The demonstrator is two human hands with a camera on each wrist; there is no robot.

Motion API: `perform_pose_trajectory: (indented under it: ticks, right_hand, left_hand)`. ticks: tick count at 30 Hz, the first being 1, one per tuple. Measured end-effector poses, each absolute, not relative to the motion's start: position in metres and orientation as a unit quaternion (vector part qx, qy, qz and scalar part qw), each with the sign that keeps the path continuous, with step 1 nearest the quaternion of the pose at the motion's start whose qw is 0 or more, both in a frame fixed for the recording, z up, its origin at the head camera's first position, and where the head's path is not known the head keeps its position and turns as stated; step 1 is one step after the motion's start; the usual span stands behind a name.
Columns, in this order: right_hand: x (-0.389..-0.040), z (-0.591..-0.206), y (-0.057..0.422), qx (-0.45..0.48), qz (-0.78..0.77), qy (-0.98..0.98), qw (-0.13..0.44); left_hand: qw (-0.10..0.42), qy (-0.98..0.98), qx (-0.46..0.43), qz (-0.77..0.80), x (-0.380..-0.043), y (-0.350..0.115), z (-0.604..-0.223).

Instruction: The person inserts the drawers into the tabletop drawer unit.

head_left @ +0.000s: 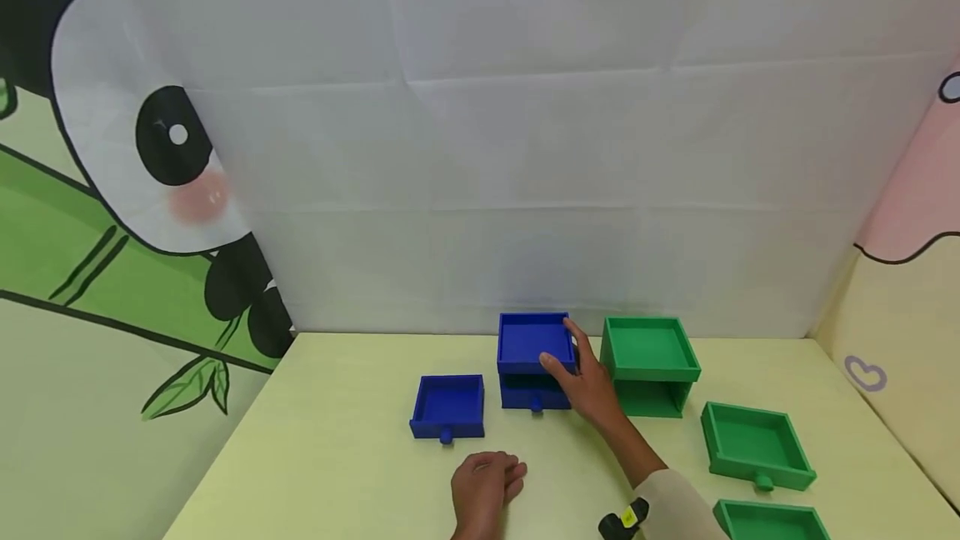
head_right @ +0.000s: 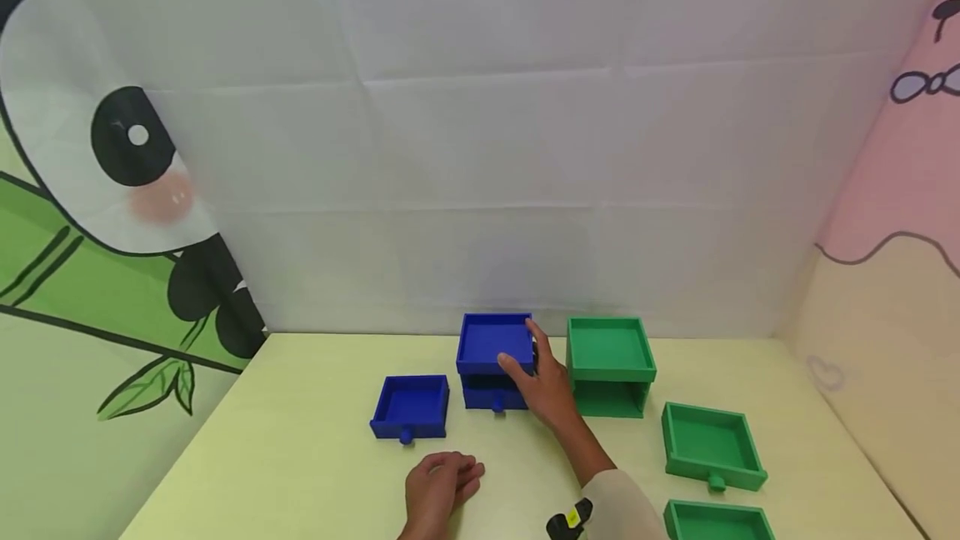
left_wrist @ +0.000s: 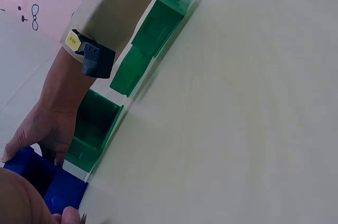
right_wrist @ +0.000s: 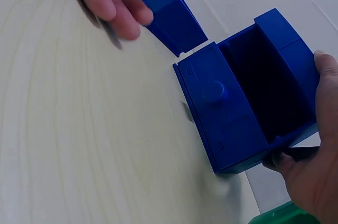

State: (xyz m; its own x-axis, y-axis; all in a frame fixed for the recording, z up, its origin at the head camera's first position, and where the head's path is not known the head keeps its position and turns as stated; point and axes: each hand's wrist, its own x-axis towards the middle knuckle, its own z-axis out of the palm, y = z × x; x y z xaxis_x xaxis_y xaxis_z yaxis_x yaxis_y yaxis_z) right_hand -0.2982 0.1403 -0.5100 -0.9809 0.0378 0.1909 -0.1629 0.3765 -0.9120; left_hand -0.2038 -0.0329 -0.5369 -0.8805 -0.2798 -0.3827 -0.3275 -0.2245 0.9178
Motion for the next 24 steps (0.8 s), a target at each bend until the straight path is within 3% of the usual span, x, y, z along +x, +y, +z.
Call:
perform_pose_trajectory:
  ticks: [9,24]
  right_hand:
    - [-0.296,-0.51,0.139,0.039,0.56,-0.822,0.096]
    - [-0.294,-0.508,0.139,0.036,0.562,-0.821,0.088]
  left_hand:
    - [-0.065,0.605,-0.304,0.733,-0.198,-0.049,-0.541]
    - [-0.071,0.58,-0.289,0.759,-0.208,-0.078,-0.533]
